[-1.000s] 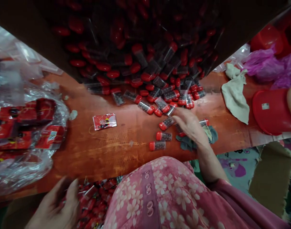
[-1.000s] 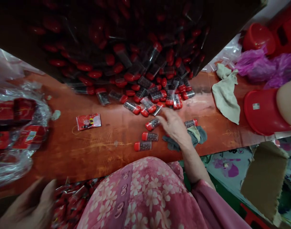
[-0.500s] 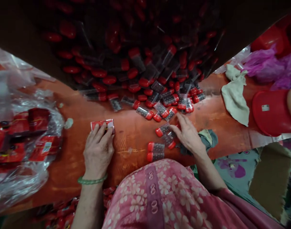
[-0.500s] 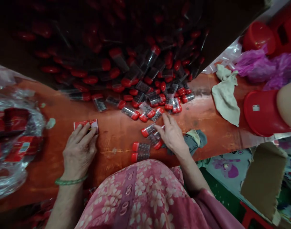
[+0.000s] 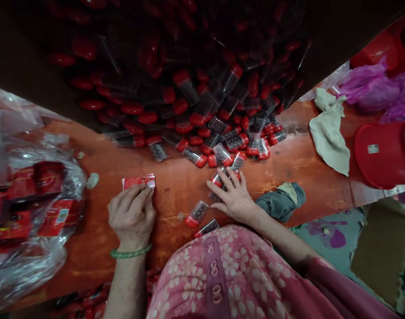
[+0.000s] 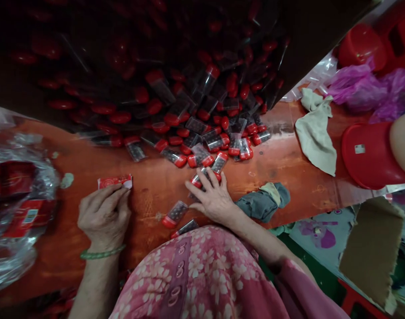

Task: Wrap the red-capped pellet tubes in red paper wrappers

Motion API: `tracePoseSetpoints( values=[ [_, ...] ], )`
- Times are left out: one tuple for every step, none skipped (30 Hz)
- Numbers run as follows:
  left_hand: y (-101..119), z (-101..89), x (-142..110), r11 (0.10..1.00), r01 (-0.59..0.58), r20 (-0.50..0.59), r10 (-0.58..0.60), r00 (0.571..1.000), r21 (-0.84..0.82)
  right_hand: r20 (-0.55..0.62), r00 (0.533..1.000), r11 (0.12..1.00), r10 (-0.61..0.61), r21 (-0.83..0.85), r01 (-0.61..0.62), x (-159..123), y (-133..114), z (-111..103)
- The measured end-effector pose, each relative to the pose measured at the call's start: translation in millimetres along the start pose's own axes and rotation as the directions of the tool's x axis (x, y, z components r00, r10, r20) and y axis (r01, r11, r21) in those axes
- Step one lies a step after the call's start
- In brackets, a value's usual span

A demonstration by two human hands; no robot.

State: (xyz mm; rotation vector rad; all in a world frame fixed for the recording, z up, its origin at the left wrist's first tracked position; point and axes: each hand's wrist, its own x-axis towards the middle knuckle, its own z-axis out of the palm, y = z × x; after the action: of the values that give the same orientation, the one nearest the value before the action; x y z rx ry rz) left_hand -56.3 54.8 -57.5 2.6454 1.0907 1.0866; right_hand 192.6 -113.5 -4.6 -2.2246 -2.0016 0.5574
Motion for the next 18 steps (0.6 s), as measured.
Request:
tracePoseSetpoints(
  values=[
    [1, -1.3, 1, 1.0, 0.004, -0.013, -0.003, 1.0, 0.007, 0.005, 1.0, 1.0, 0.028, -0.005, -0.028, 8, 0, -2],
    [1, -2.3, 2, 1.0, 0.013, -0.021, -0.013, 1.0, 0.007, 0.014, 0.998, 0.998, 0.055, -0.007, -0.055, 15, 0, -5],
    [2, -3.0, 3, 1.0, 0.026, -0.022, -0.026, 0.999, -0.002, 0.028, 0.997, 0.997, 0.076, -0.004, -0.076, 22, -1, -8],
    [2, -3.3, 4, 0.999, 0.04, -0.014, -0.04, 0.999, -0.019, 0.038, 0.995, 0.996, 0.094, 0.003, -0.094, 28, -1, -12],
    [2, -3.3, 4, 0.998, 0.051, 0.001, -0.051, 0.999, -0.041, 0.041, 0.993, 0.994, 0.112, 0.017, -0.112, 34, -2, -17],
    [2, -3.1, 4, 0.996, 0.06, 0.014, -0.059, 0.998, -0.061, 0.041, 0.992, 0.992, 0.121, 0.042, -0.123, 37, -1, -24],
    [2, -2.6, 4, 0.995, 0.068, 0.025, -0.066, 0.997, -0.073, 0.037, 0.992, 0.989, 0.117, 0.081, -0.12, 39, 0, -32],
    [2, -2.0, 3, 0.994, 0.076, 0.033, -0.074, 0.997, -0.075, 0.027, 0.995, 0.986, 0.096, 0.135, -0.099, 39, 3, -42],
    [2, -1.4, 3, 0.994, 0.082, 0.035, -0.08, 0.996, -0.068, 0.014, 0.999, 0.978, 0.05, 0.204, -0.052, 37, 7, -52],
    [2, -0.8, 3, 0.995, 0.083, 0.033, -0.082, 0.996, -0.054, -0.019, 1.0, 0.961, 0.0, 0.275, 0.005, 34, 14, -63],
    [3, -0.5, 2, 0.996, 0.081, 0.027, -0.08, 0.996, -0.038, -0.069, 0.997, 0.938, -0.027, 0.343, 0.049, 31, 24, -73],
    [3, -0.4, 3, 0.997, 0.074, 0.019, -0.074, 0.997, -0.024, -0.119, 0.993, 0.914, -0.01, 0.401, 0.057, 28, 37, -83],
    [4, -0.5, 3, 0.998, 0.064, 0.01, -0.063, 0.998, -0.015, -0.201, 0.977, 0.893, 0.075, 0.449, 0.024, 26, 52, -90],
    [5, -0.8, 4, 0.999, 0.052, -0.005, -0.052, 0.999, -0.011, -0.295, 0.934, 0.879, 0.201, 0.475, -0.039, 25, 71, -96],
    [5, -1.2, 6, 0.999, 0.042, -0.023, -0.042, 0.999, -0.012, -0.376, 0.864, 0.871, 0.335, 0.474, -0.132, 26, 91, -99],
    [6, -1.8, 7, 0.999, 0.036, -0.043, -0.036, 0.998, -0.016, -0.479, 0.764, 0.871, 0.433, 0.442, -0.216, 29, 113, -100],
    [6, -2.2, 9, 0.999, 0.031, -0.066, -0.032, 0.997, -0.021, -0.555, 0.675, 0.867, 0.487, 0.4, -0.296, 33, 135, -99],
    [7, -2.7, 10, 0.999, 0.027, -0.086, -0.029, 0.996, -0.023, -0.596, 0.622, 0.861, 0.508, 0.335, -0.383, 39, 155, -96]
  ],
)
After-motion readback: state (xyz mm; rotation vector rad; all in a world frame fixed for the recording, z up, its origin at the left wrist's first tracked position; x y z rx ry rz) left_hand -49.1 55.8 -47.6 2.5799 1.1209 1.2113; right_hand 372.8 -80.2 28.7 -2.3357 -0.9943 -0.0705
